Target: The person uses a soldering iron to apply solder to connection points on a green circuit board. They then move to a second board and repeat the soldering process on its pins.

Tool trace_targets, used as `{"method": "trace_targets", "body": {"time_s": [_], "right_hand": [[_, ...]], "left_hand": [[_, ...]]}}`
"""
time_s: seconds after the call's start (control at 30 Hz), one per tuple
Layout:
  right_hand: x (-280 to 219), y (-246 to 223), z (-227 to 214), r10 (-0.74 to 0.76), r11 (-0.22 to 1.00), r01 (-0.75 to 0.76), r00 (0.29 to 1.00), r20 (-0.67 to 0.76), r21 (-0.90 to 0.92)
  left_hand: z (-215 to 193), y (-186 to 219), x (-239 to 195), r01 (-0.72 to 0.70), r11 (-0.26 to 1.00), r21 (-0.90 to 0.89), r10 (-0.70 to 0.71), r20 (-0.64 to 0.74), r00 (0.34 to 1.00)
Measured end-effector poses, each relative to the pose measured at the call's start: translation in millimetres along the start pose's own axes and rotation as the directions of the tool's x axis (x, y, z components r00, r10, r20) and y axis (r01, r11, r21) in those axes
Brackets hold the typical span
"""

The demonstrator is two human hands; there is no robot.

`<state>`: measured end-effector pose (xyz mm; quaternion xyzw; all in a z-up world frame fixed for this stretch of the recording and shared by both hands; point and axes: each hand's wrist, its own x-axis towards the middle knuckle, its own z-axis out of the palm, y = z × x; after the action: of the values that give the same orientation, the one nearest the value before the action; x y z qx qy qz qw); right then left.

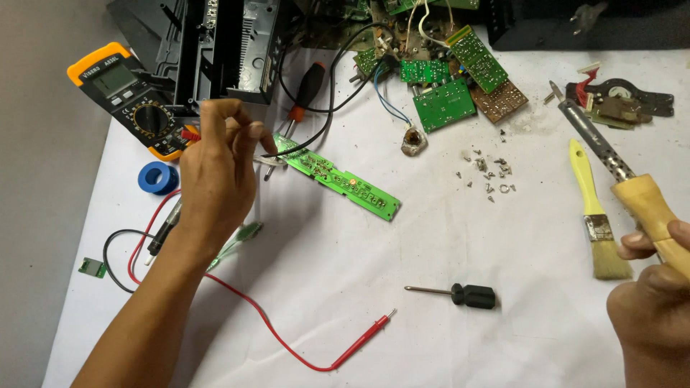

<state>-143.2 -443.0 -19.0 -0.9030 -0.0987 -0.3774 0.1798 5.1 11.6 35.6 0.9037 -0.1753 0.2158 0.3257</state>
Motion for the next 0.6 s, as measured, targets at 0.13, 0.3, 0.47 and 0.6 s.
{"method": "trace_targets", "body": {"time_s": [0.13, 0.3, 0.47, 0.6], "right_hand": [[7.4, 5.1, 10.0, 0.051, 0.977, -0.041, 0.998, -0.044, 0.207], [11.4, 1.1, 6.9, 0.049, 0.966, -0.037, 0.998, -0.041, 0.254], [10.0, 5.7, 8.5, 0.062, 0.965, -0.045, 0.996, -0.058, 0.260], [6.9, 13.0, 11.2, 0.033, 0.958, -0.004, 0.995, -0.096, 0.288]], "left_hand": [[4.8, 32.6, 19.2, -0.007, 0.971, -0.239, -0.004, -0.042, 0.999], [18.8, 47.5, 61.0, 0.104, 0.895, -0.434, 0.136, 0.486, 0.864], [65.9, 55.6, 92.4, 0.246, 0.918, -0.311, -0.021, 0.581, 0.814], [107.0, 40.5, 113.2, 0.153, 0.890, -0.430, 0.104, 0.518, 0.849]]}}
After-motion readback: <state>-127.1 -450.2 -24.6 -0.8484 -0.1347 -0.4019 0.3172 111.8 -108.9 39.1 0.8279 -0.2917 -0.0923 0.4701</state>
